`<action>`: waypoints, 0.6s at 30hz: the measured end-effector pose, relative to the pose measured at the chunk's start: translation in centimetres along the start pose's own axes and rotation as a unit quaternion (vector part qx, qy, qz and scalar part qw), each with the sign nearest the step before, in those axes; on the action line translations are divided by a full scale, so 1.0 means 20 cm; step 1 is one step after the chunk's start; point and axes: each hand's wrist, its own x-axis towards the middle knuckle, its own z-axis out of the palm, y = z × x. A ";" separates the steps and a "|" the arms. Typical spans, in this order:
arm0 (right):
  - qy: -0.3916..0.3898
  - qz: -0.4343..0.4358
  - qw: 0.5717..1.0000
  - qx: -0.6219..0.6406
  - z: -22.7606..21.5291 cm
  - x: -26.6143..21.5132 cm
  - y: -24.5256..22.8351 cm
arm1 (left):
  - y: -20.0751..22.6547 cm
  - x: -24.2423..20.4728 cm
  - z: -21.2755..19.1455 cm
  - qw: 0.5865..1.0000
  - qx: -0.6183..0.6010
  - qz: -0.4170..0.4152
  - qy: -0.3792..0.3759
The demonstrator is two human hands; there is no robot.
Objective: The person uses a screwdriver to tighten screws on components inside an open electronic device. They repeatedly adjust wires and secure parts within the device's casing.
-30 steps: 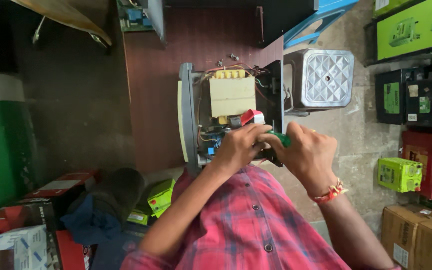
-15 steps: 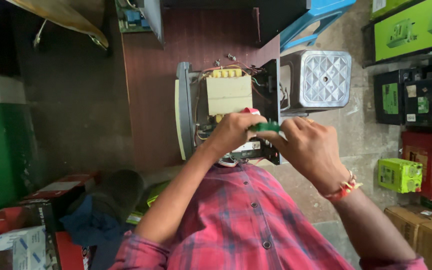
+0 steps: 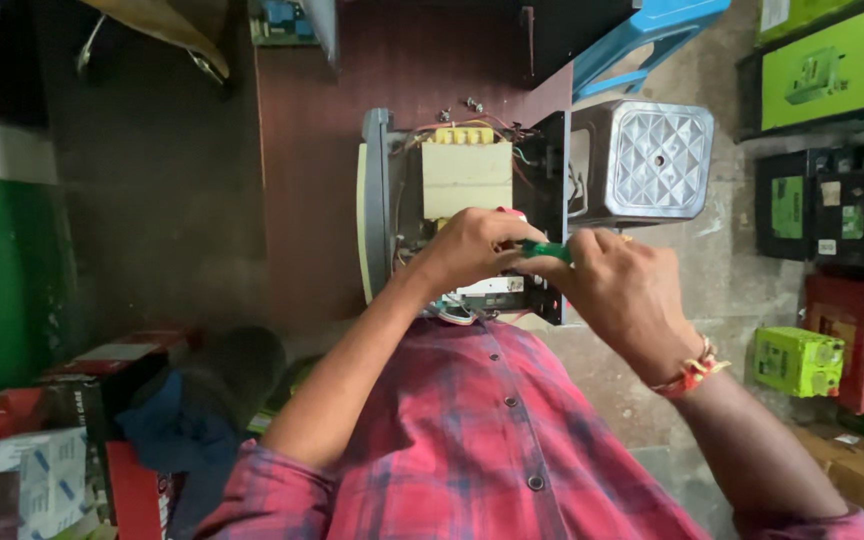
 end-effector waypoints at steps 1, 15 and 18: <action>0.007 0.004 1.000 -0.016 -0.01 0.00 0.00 | 0.00 0.00 -0.01 1.000 0.001 -0.013 -0.011; -0.012 -0.020 0.998 -0.061 -0.05 -0.01 -0.04 | -0.03 0.05 -0.07 0.998 0.027 0.034 -0.053; 0.059 -0.100 0.993 -0.026 -0.12 -0.05 -0.04 | -0.03 0.02 -0.04 0.998 0.006 -0.016 -0.060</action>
